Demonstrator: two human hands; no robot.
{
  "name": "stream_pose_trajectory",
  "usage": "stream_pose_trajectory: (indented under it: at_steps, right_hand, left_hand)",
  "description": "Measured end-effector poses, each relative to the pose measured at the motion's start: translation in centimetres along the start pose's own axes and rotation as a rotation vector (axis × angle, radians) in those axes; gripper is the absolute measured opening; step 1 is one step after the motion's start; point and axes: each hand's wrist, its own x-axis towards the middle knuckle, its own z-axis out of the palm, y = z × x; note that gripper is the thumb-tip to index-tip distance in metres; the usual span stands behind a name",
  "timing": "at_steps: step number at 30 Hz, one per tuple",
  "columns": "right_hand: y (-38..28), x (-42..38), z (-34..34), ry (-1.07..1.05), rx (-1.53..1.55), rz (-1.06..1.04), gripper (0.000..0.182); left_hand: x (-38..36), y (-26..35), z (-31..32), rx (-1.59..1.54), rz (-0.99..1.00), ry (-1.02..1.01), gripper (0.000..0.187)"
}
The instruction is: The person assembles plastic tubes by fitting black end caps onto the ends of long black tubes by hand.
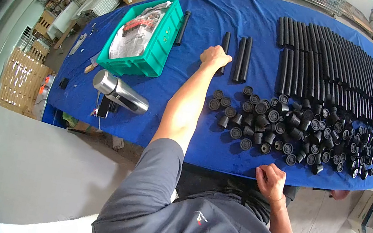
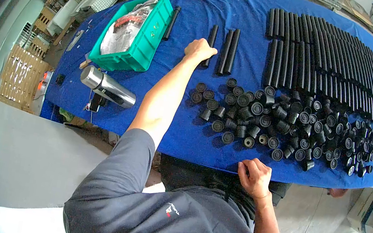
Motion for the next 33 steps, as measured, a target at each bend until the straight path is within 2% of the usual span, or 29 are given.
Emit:
stream_pose_trajectory:
  at_steps: [2, 3, 4, 6, 8, 10, 12, 14, 18, 19, 21, 25, 29, 32, 33]
  right_hand:
    - [0.0, 0.1, -0.2, -0.003, -0.008, -0.005, 0.011]
    - [-0.1, 0.2, -0.3, -0.007, -0.016, -0.008, 0.010]
    - [-0.1, 0.1, -0.4, -0.013, -0.022, -0.006, 0.010]
    - [-0.1, 0.1, -0.3, -0.006, -0.029, -0.025, 0.011]
    - [-0.1, 0.2, -0.6, -0.030, -0.014, -0.039, 0.012]
    - [0.0, 0.0, -0.7, -0.046, 0.022, -0.028, 0.012]
    - [-0.1, 0.0, -1.0, -0.047, 0.069, -0.004, 0.013]
    - [-0.9, 0.2, -1.2, -0.025, 0.098, 0.029, 0.014]
    - [-5.1, 0.7, -2.0, -0.138, 0.265, 0.096, 0.038]
    - [-5.8, 1.0, -1.7, -0.167, 0.319, 0.069, 0.048]
    - [-6.6, 0.3, -0.9, -0.274, 0.431, 0.078, 0.065]
    - [-6.7, 0.0, 0.7, -0.298, 0.446, 0.010, 0.070]
    - [-7.2, 0.8, 0.8, -0.327, 0.460, 0.125, 0.072]
    - [-7.6, 1.5, 1.2, -0.261, 0.426, 0.146, 0.059]
    - [-7.5, 1.6, 1.5, -0.237, 0.378, 0.102, 0.055]
  left_hand:
    - [1.1, -1.5, 0.6, -0.098, -0.065, 0.048, 0.049]
    - [2.7, -3.3, 1.3, -0.294, -0.083, 0.020, 0.049]
    - [1.6, -4.2, 0.6, -0.641, -0.042, -0.031, 0.039]
    - [-1.1, -5.3, -1.1, -1.098, 0.044, -0.053, 0.033]
    - [-6.0, -5.7, -3.4, -1.501, 0.079, -0.265, 0.029]
    - [-12.9, -5.5, -4.1, -1.552, 0.184, -0.247, 0.031]
    - [-18.9, -5.6, -3.8, -1.584, 0.294, -0.378, 0.036]
    - [-24.2, -6.4, -1.9, -1.649, 0.212, -0.463, 0.035]
    - [-32.8, -6.8, 3.1, -1.771, 0.110, -0.503, 0.036]
    - [-34.5, -6.0, 3.1, -1.711, 0.075, -0.495, 0.036]
    - [-36.3, -6.2, 3.8, -1.704, 0.000, -0.559, 0.035]
    - [-37.1, -6.9, 5.0, -1.890, -0.149, -0.619, 0.033]
    - [-37.8, -8.1, 5.6, -2.152, -0.398, -0.701, 0.031]
    - [-38.4, -7.2, 4.9, -2.110, -0.380, -0.582, 0.033]
    - [-38.3, -7.4, 5.0, -2.104, -0.360, -0.620, 0.035]
